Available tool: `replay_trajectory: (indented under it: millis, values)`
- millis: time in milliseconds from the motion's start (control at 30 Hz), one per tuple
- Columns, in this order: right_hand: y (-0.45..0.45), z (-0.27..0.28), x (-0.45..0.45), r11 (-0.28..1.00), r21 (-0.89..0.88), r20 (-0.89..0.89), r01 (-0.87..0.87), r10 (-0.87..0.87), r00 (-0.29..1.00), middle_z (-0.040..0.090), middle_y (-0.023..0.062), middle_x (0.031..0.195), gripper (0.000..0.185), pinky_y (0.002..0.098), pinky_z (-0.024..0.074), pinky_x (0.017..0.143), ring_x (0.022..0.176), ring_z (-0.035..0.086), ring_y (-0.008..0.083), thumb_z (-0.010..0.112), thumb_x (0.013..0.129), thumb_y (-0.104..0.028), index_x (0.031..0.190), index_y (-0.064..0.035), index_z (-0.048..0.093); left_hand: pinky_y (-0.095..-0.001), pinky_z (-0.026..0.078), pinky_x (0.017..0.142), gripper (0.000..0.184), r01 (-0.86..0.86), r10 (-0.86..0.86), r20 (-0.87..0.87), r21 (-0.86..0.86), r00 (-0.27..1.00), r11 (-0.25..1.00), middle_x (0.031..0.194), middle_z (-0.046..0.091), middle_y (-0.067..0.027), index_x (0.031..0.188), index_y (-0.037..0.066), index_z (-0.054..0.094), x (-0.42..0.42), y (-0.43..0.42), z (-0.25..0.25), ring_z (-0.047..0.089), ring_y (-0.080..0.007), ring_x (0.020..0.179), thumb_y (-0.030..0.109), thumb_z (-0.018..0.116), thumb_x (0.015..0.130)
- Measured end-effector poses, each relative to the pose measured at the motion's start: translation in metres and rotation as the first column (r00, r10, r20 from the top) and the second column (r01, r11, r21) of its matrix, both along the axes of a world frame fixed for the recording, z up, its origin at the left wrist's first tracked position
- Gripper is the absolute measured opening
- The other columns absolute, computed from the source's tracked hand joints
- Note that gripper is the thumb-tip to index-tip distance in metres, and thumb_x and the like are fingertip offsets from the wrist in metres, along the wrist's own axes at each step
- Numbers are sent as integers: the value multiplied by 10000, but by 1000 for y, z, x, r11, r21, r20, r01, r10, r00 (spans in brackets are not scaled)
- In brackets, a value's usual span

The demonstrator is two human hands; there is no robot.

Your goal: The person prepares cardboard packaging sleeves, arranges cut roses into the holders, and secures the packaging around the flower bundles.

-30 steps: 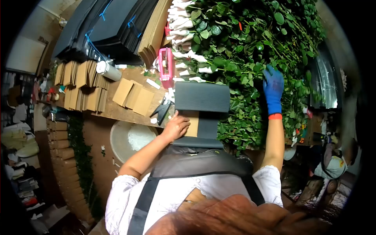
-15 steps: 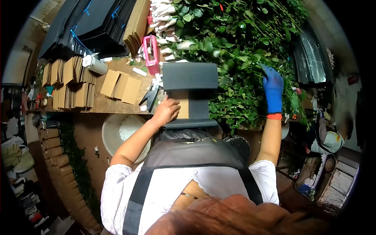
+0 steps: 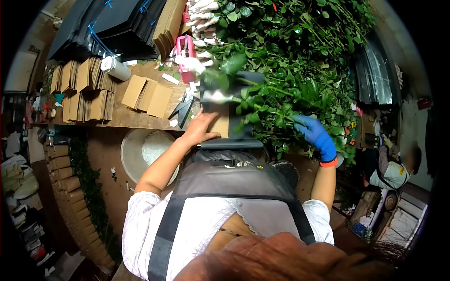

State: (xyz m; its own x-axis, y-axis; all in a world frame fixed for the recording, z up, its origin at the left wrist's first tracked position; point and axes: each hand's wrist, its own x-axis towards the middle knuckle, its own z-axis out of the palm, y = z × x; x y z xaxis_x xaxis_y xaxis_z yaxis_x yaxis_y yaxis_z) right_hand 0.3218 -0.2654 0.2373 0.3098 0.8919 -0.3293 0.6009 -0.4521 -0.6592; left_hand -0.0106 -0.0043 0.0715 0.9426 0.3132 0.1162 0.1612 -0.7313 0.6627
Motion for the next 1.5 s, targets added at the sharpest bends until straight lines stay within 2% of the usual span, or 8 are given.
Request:
replay_trajectory:
  millis: [100,500,567,733,867,1033,1200,1500]
  values:
    - [-4,-4,-11,1000,2,-288,-1,2,958,693,155,1208,356,344,508,956,1117,654,243,631,956,-183,1266,-9,639,-461,433,976,881,-25,16,-110,-78,994,997,1187,619,-237,1367,11,512,-4,1,-14,576,-410,1099,408,880,672]
    - [-22,-131,-10,907,-235,364,-348,415,834,712,136,1021,300,440,541,858,977,670,334,665,857,-256,1151,-222,715,-515,243,1198,708,-11,-2,-96,-135,995,991,1276,586,-183,1349,119,546,-3,-1,-6,505,-370,1265,295,851,735]
    - [-2,-84,-16,909,-400,473,-121,317,822,717,121,1020,305,445,532,880,976,670,327,676,837,-260,1138,-226,711,-515,245,1195,704,16,-36,-119,-164,992,986,1283,585,-189,1351,111,530,1,-1,6,509,-388,1250,273,845,742]
    - [38,-79,-21,978,189,669,-88,-63,740,642,121,1230,336,443,475,997,1116,603,335,661,856,-239,1185,-169,669,-495,297,1159,739,38,-64,-128,-196,990,980,1268,582,-164,1346,94,526,3,1,11,512,-372,1213,253,878,716]
    - [37,-146,-4,965,-73,678,-251,232,698,632,84,1248,258,420,487,960,1132,594,292,637,859,-183,1102,-102,666,-478,334,1130,734,38,-69,-133,-222,989,974,1259,570,-173,1337,89,539,3,2,10,513,-371,1200,262,882,711]
    - [14,-63,-3,939,182,734,-291,67,676,667,66,1146,365,409,484,946,1069,612,279,636,779,-89,1139,-139,666,-514,282,1171,665,70,-87,-121,-137,989,988,1218,643,-128,1304,108,576,2,5,-5,553,-344,1188,287,852,726]
    - [5,-23,-22,937,-123,811,-327,285,510,681,21,1080,552,414,502,837,952,627,257,639,729,-22,1236,-239,641,-538,260,1174,288,157,-158,-8,-54,987,986,1394,588,-79,941,64,742,-5,11,-28,516,-364,1252,307,758,787]
    - [2,-59,-28,888,-446,668,-109,411,621,688,58,988,498,406,535,805,939,660,278,770,713,-96,1171,-256,660,-561,240,1197,772,-15,1,-53,-263,999,965,1354,623,-84,1370,126,568,-2,4,-5,523,-345,1281,364,874,703]
